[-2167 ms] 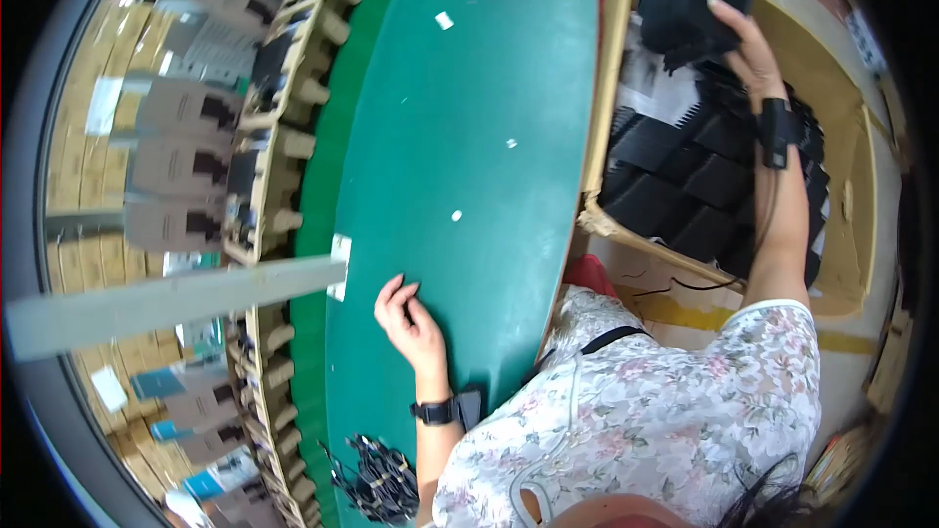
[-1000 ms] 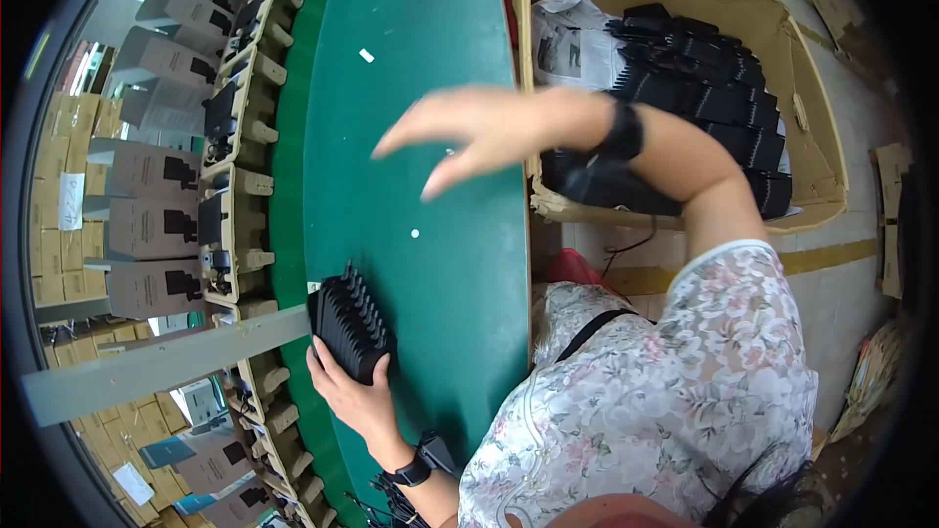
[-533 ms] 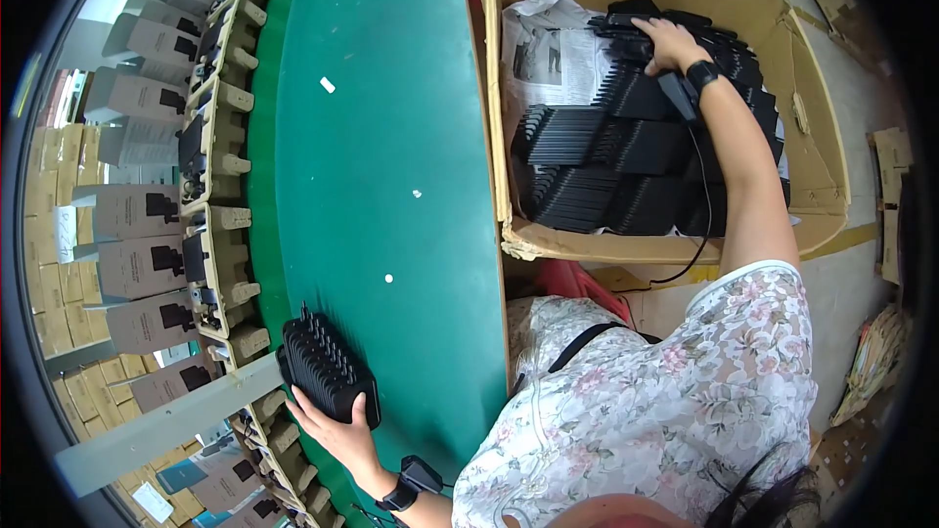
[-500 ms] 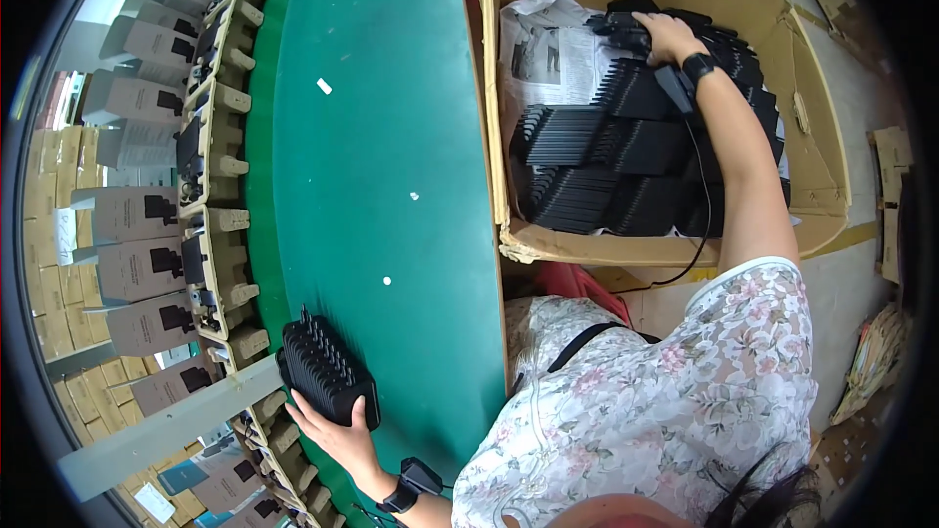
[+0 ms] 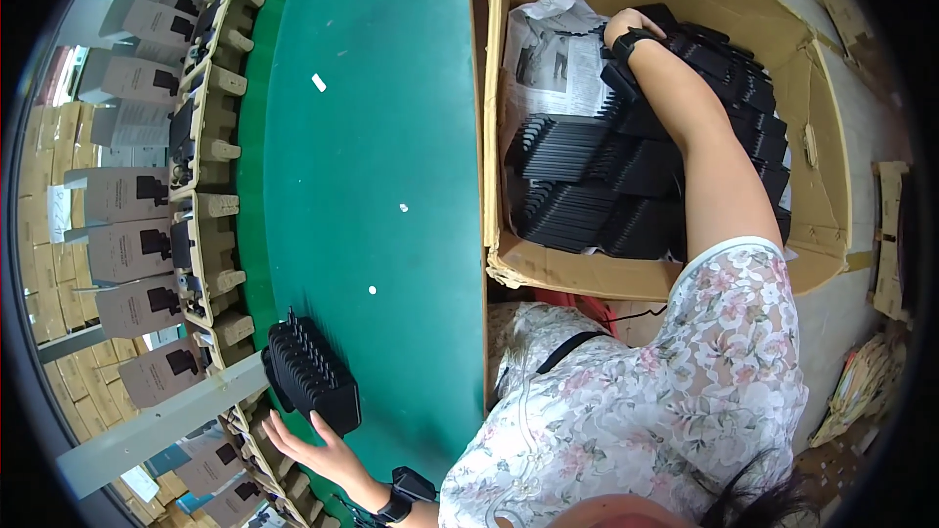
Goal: The person moves a stack of bases from a box to the table, then repeatedly picks up a cable and a base, fits the cable into the base, and places the assembled unit into a tray.
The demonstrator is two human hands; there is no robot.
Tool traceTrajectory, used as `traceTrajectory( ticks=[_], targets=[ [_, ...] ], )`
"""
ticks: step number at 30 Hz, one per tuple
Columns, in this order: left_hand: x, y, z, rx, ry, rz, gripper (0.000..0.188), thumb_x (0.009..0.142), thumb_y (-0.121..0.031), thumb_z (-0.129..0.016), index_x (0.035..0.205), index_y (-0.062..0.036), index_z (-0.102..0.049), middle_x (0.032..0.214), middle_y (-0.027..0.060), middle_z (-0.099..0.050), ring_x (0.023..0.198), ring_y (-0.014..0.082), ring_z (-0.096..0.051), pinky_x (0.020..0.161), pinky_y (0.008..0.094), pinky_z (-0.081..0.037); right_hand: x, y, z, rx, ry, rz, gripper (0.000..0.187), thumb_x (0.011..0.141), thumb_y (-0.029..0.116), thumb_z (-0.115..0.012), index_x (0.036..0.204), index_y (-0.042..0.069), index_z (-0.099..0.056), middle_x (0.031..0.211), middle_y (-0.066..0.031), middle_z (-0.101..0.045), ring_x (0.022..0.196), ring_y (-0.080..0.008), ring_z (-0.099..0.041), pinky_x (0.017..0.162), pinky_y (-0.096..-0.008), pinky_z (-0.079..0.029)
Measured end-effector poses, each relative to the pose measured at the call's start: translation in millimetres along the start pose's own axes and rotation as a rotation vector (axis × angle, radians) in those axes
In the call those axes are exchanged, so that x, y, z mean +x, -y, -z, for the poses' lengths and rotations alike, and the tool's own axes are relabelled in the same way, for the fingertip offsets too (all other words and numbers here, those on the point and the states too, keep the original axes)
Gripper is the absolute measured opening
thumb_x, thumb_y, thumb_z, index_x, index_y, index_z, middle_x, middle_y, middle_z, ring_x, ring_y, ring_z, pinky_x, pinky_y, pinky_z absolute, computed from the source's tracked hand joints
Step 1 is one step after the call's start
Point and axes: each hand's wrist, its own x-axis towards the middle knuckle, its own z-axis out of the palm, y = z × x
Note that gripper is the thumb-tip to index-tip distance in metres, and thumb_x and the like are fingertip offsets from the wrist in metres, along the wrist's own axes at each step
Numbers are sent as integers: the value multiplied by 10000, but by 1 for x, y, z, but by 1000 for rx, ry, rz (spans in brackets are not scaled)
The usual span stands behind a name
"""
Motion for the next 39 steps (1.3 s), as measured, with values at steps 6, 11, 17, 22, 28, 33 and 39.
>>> traceTrajectory(
  ticks=[6,11,17,22,28,33,39],
  targets=[
    [-11,-1,2,-85,-56,65,438,907,-200,-546,1307,-77,-418,1368,152,-359,1220,309,-411,915,422,-414,29,-6,-38,306,-340,198,355,806,104,-573,1159,78,-586,1124,-138,-611,951,-343,-614,738,-623,-497],
    [-18,11,4,-125,-85,71,381,914,-155,-526,1273,-51,-450,1347,149,-390,1180,286,-451,867,395,-441,-23,-62,-47,319,-486,391,487,740,57,-606,1219,110,-528,1112,-168,-606,957,-333,-605,791,-468,-513],
    [-10,5,2,-212,-129,17,345,918,-107,-505,1250,-23,-462,1338,151,-399,1170,284,-452,877,384,-448,-67,-106,-58,753,-648,457,570,684,35,-627,1225,141,-486,1098,-172,-601,1000,-305,-582,869,-353,-461],
    [3,-12,4,-302,-155,-28,372,909,-92,-515,1265,-16,-438,1333,148,-404,1168,279,-451,907,380,-435,-108,-147,-45,1276,-789,747,615,681,76,-692,1251,140,-472,1089,-82,-603,994,-167,-564,888,-293,-435],
    [15,-52,-8,-673,-36,-122,519,837,-112,-605,1297,-19,-383,1368,165,-357,1242,304,-367,983,394,-365,-223,-157,32,1551,-644,901,534,740,109,-708,1226,41,-498,1075,-58,-586,959,-136,-549,859,-268,-436],
    [82,-85,-27,-1133,5,-173,638,845,-244,-615,1368,-75,-293,1416,144,-300,1285,277,-330,1017,398,-328,-286,-115,85,1588,-607,1182,389,731,87,-704,1096,9,-595,971,-42,-624,903,-154,-578,799,-281,-464],
    [124,-70,-8,-1908,407,-9,584,904,-366,-531,1359,-71,-315,1312,121,-464,1208,245,-434,995,354,-346,-377,48,126,1261,-83,1753,713,655,85,-755,1285,25,-427,1079,-47,-569,982,-151,-531,871,-282,-419]
  ],
)
